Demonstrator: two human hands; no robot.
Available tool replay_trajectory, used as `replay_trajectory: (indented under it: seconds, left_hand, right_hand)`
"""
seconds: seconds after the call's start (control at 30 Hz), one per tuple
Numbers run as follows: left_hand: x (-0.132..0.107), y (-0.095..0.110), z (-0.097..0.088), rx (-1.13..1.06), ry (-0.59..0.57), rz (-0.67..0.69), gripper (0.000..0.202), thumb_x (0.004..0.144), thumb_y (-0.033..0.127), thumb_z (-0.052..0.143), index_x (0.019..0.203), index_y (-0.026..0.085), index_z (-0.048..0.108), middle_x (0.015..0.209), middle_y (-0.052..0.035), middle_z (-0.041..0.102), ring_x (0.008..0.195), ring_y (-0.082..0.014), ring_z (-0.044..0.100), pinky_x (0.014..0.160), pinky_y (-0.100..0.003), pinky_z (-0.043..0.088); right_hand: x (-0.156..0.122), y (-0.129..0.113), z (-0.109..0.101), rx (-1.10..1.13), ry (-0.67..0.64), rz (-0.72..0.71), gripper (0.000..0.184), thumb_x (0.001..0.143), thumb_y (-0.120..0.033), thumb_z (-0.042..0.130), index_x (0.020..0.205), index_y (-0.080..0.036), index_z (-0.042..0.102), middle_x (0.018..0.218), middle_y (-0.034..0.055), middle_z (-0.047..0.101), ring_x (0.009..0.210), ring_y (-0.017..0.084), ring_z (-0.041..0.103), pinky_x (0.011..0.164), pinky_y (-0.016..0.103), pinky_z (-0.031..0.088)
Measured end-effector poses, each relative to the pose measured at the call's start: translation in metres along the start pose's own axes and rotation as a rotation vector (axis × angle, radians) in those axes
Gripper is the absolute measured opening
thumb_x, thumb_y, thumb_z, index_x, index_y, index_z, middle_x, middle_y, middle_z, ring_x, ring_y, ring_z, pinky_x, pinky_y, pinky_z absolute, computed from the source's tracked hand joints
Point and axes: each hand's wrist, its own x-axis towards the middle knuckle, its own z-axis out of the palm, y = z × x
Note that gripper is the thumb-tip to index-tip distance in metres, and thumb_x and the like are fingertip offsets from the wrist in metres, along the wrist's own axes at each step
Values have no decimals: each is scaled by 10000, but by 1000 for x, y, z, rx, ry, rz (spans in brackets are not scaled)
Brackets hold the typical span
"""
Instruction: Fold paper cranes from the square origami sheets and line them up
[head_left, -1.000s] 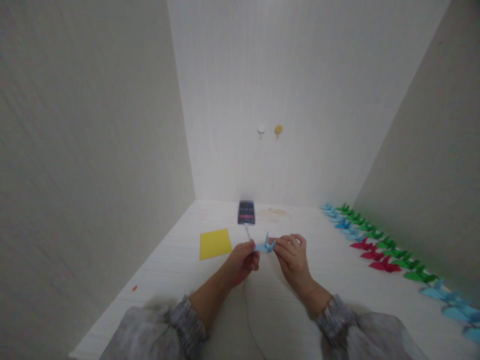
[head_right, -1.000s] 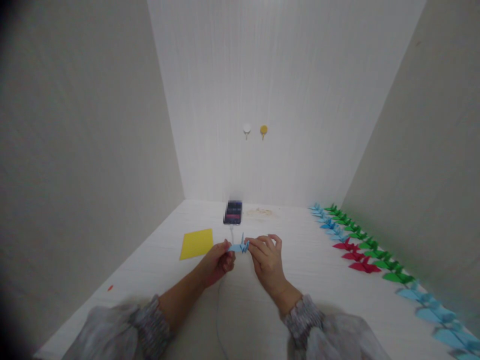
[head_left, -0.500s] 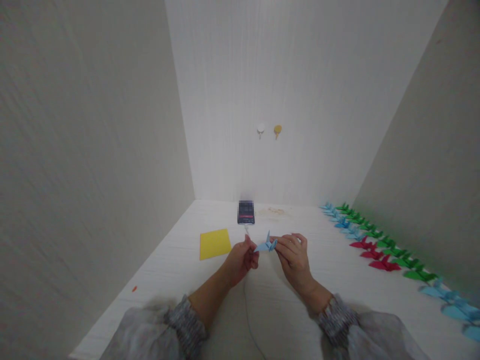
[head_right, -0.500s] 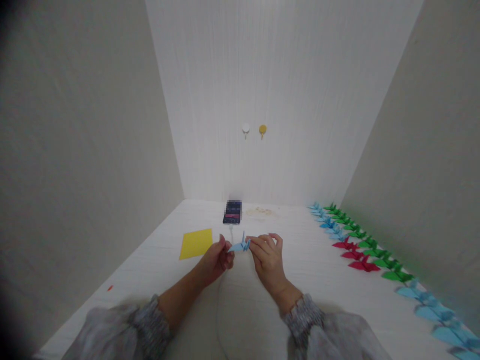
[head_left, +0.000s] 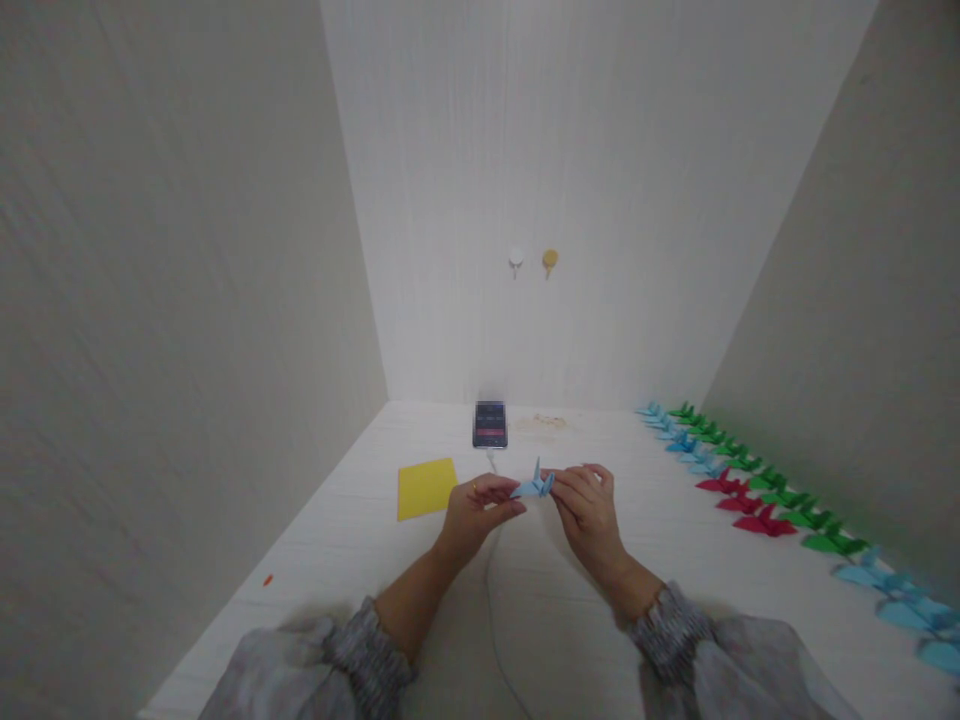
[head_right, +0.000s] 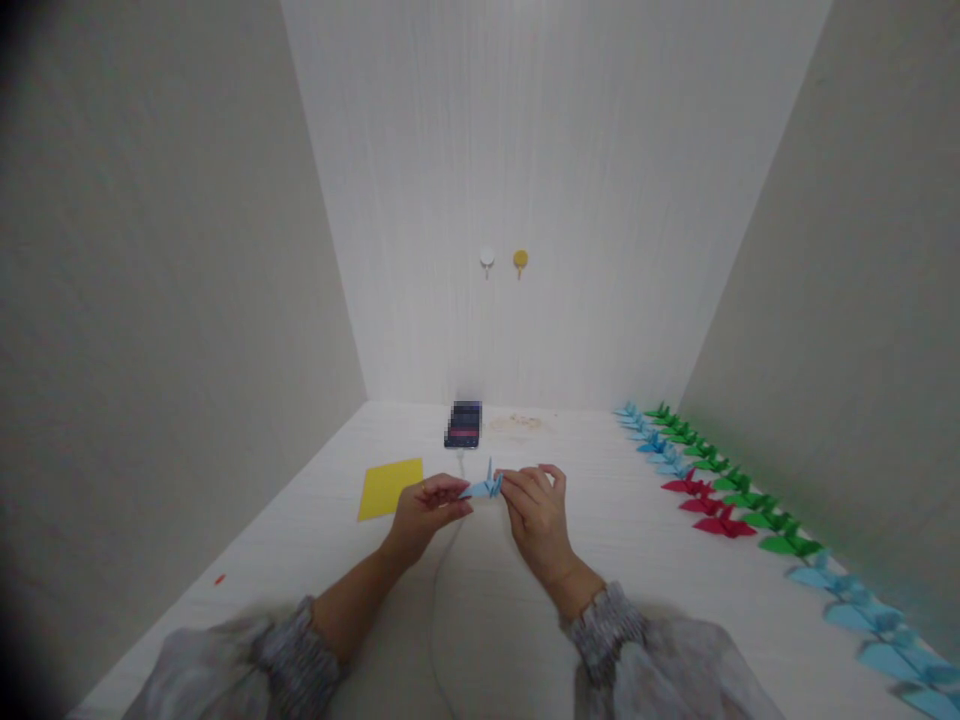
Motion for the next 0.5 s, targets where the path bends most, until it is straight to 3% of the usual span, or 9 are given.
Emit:
replay_trajectory:
  seconds: [0.3, 0.5]
  left_hand:
    - [0, 1, 0, 27, 19, 20, 138, 535, 210, 681, 657, 159, 641, 641, -18, 603, 603, -119, 530, 592, -239, 427]
    - [2, 3, -2, 113, 27, 122, 52, 557, 202, 667, 596, 176, 644, 616, -28, 607, 608, -133, 537, 595, -250, 417]
  right_hand:
    - [1, -1, -2, 33, -12, 7, 198, 787, -156, 458, 921, -239, 577, 869, 22, 644, 770, 156, 518, 801, 389, 278]
    - [2, -2, -1, 25, 0, -1, 194, 788, -159, 455, 916, -239, 576, 848, 19, 647, 759, 151, 525, 805, 384, 276]
